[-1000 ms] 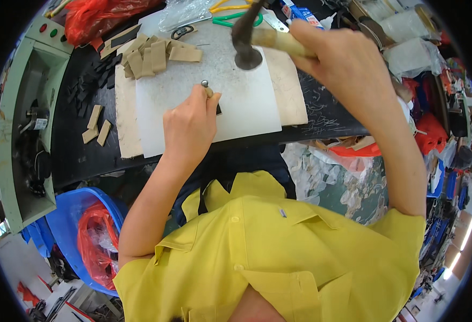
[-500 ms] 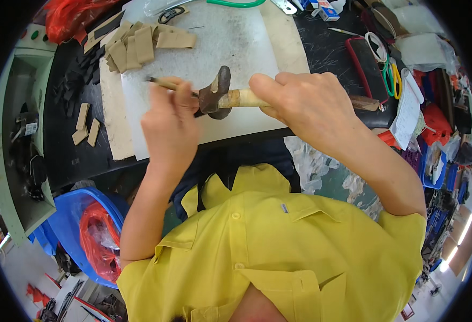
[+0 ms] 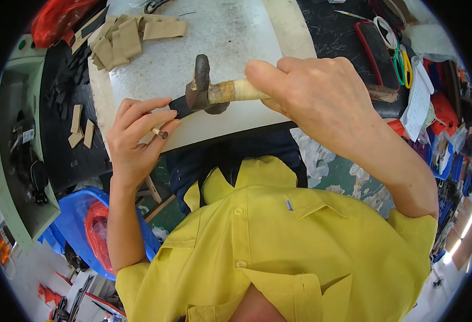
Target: The person assembles small shoe components by placing a black rectangular piece onto a beige cardboard-like piece. They use a metal punch and a hammer to drive fasteners through the aligned materials. The person repeats this process for multiple units, stacking the finished assemblies on the workbench.
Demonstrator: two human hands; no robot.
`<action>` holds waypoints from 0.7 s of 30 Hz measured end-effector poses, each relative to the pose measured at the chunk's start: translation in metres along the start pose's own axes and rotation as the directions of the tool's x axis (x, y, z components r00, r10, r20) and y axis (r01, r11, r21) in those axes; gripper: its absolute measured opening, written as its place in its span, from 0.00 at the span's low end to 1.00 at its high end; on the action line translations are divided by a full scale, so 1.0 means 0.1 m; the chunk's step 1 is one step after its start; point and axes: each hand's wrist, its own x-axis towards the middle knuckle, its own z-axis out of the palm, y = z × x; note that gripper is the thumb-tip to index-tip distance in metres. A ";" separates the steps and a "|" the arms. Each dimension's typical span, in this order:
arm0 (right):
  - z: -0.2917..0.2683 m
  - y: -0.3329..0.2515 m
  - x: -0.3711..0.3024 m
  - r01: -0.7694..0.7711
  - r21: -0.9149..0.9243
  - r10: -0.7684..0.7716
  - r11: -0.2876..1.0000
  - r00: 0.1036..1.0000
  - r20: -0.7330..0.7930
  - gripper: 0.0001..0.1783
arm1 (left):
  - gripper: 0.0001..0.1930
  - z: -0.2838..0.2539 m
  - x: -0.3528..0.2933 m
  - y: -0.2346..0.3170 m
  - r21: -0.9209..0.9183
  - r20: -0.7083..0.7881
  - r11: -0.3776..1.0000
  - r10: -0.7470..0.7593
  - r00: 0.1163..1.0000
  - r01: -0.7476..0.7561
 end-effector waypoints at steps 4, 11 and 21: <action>-0.01 0.01 0.00 -0.001 0.015 0.001 1.000 1.000 0.005 0.13 | 0.12 -0.01 0.03 -0.01 -0.014 0.025 1.000 0.011 1.000 -0.011; -0.01 -0.01 0.00 0.000 0.025 0.000 1.000 1.000 0.005 0.13 | 0.13 0.03 0.03 -0.04 -0.065 0.012 0.997 0.043 0.999 -0.042; -0.05 0.01 0.06 -0.004 0.031 0.005 1.000 1.000 -0.009 0.13 | 0.12 0.04 0.01 -0.08 -0.076 0.006 0.996 0.040 0.999 -0.039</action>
